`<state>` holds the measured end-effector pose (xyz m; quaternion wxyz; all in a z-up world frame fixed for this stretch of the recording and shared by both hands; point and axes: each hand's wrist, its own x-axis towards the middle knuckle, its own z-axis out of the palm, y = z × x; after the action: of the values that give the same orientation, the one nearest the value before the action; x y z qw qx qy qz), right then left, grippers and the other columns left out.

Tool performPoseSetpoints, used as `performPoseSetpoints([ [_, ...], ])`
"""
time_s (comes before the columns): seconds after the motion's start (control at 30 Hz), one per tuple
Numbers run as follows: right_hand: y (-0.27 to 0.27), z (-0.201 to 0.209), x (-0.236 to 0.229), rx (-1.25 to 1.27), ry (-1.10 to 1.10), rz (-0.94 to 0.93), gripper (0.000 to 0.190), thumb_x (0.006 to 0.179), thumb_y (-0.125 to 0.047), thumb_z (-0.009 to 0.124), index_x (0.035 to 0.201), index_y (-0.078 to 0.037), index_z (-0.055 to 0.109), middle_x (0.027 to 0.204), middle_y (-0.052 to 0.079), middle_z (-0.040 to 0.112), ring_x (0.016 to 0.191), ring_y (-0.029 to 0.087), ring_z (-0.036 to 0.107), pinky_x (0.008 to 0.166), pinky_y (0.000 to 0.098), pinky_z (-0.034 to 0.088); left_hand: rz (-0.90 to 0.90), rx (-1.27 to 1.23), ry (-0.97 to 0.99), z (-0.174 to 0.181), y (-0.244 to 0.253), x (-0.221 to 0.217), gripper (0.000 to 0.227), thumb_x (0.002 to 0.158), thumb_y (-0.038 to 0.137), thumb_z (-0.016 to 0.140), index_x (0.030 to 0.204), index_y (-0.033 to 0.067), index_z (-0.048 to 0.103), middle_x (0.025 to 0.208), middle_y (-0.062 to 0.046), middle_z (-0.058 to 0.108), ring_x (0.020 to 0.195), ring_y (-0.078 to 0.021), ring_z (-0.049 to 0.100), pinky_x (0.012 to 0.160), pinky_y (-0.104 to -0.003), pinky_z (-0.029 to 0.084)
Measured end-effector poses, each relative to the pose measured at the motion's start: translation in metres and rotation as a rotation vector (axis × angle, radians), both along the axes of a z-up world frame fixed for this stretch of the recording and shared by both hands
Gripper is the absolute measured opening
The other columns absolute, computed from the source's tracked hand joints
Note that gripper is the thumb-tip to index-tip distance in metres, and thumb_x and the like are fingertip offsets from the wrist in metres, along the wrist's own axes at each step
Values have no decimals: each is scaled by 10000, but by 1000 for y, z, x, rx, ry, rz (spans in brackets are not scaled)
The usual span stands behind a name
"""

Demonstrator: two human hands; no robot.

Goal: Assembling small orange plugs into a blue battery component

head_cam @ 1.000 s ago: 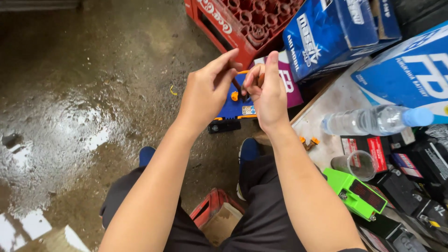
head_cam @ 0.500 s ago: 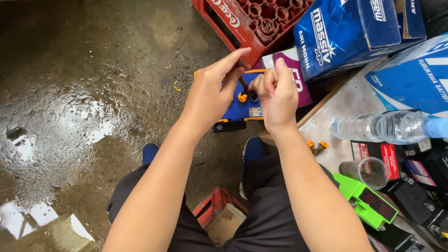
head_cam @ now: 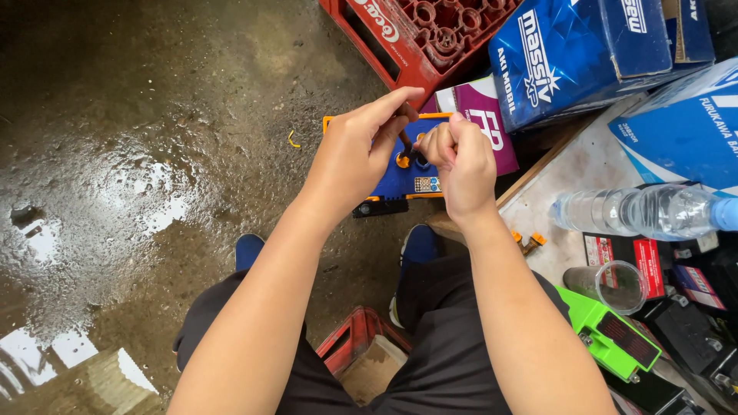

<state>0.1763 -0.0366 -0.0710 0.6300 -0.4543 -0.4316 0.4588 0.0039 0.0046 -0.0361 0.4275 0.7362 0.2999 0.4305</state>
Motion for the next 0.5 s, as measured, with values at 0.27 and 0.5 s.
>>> performPoseSetpoints([
  [0.27,3,-2,19,27,-156,150,568,1073,-136,343,507,-145,295,487,41,302,526,217,409,730,344,500,-37,-16,7,4,1,-3,319,1046,-43,562,1344,53,621,1014,-129,739,857,-249,762,759,-381,604],
  [0.5,0,1,17,-4,-243,196,568,1099,-136,327,531,-127,343,514,46,354,559,191,423,762,351,504,-74,-81,5,2,6,-8,272,1032,-31,568,1281,51,639,1012,-129,743,870,-230,762,731,-352,618],
])
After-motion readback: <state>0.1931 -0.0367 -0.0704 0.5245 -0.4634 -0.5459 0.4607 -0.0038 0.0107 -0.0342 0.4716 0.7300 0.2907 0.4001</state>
